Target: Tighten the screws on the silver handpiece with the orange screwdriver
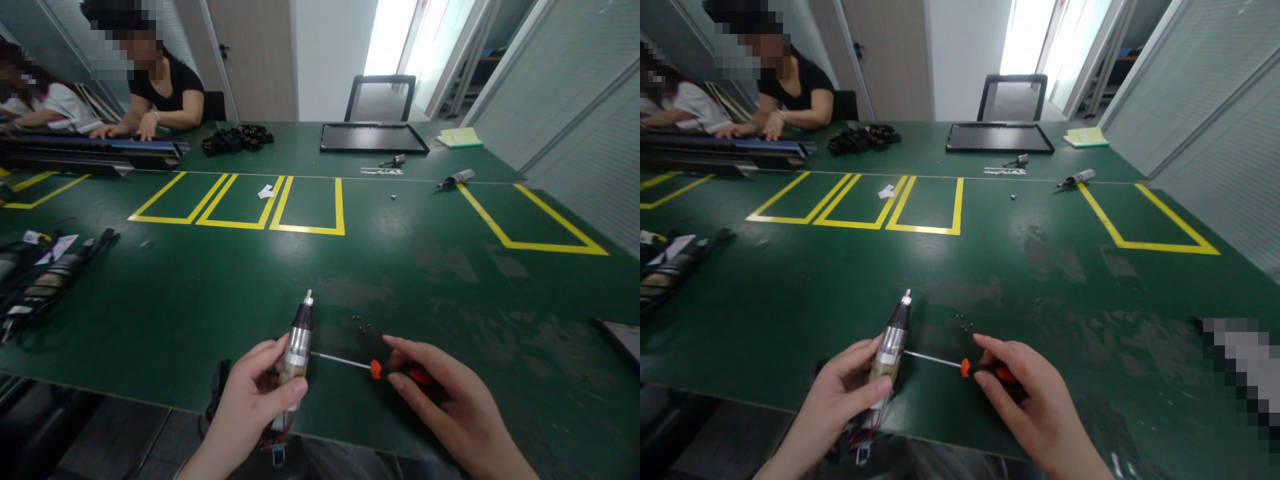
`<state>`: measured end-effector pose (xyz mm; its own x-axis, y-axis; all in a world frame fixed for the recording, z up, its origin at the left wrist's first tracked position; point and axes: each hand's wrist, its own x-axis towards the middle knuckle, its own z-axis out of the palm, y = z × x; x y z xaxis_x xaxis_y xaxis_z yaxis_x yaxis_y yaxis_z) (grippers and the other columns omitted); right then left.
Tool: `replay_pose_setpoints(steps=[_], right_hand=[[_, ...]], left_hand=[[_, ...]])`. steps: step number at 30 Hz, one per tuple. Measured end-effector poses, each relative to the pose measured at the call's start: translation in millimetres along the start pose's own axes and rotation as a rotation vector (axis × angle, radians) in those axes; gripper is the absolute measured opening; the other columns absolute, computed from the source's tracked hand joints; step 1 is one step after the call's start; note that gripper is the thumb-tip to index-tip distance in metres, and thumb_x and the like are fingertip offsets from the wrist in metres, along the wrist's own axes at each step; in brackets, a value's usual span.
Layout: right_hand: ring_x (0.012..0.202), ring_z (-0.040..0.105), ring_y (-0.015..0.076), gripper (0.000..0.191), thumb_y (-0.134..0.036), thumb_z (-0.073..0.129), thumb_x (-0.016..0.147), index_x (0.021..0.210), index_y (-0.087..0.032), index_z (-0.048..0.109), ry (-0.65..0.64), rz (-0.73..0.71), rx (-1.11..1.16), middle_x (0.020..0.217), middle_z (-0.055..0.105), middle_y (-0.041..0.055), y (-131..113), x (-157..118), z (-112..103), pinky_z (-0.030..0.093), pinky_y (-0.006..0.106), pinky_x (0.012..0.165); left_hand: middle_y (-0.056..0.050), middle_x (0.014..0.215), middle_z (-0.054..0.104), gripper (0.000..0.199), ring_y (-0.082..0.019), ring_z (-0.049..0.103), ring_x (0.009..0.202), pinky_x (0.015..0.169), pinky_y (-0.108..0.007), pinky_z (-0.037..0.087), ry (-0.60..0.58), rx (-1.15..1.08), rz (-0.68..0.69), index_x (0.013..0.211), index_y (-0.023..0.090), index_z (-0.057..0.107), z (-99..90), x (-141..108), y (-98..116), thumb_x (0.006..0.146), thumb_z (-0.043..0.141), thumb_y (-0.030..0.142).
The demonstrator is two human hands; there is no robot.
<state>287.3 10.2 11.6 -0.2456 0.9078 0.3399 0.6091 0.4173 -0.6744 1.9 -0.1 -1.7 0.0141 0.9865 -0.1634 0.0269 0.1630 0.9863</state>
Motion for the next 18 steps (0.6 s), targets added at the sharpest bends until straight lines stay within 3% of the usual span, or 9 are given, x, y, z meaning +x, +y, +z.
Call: replay_pose_setpoints(steps=[8, 15, 18], right_hand=[[0.091, 0.076, 0.0185, 0.044, -0.02, 0.075, 0.085, 0.127, -0.031, 0.068, -0.001, -0.052, 0.03, 0.105, 0.076, 0.0034, -1.5, 1.7, -3.0, 0.063, 0.025, 0.079], [0.092, 0.074, 0.0201, 0.019, -0.017, 0.071, 0.084, 0.096, -0.027, 0.081, -0.068, -0.045, -0.022, 0.102, 0.071, 0.0074, -5.3, 7.2, -1.2, 0.064, 0.027, 0.077], [0.095, 0.076, 0.0208, 0.02, -0.019, 0.069, 0.087, 0.099, -0.029, 0.082, -0.085, -0.044, -0.025, 0.108, 0.075, 0.0081, -2.7, 7.0, -0.8, 0.064, 0.027, 0.077]], left_hand=[[-0.001, 0.08, 0.057, 0.038, -0.015, 0.055, 0.07, 0.058, -0.021, 0.046, 0.014, 0.003, -0.008, 0.104, 0.025, 0.084, 1.3, 1.4, 0.1, 0.069, 0.088, 0.039], [-0.001, 0.081, 0.058, 0.037, -0.017, 0.056, 0.073, 0.06, -0.022, 0.046, 0.007, 0.027, 0.004, 0.103, 0.022, 0.084, 1.0, 1.5, 1.4, 0.07, 0.087, 0.04], [-0.001, 0.08, 0.057, 0.037, -0.017, 0.055, 0.072, 0.06, -0.022, 0.046, 0.012, 0.023, 0.002, 0.102, 0.023, 0.084, 0.6, 1.3, 0.9, 0.069, 0.088, 0.04]])
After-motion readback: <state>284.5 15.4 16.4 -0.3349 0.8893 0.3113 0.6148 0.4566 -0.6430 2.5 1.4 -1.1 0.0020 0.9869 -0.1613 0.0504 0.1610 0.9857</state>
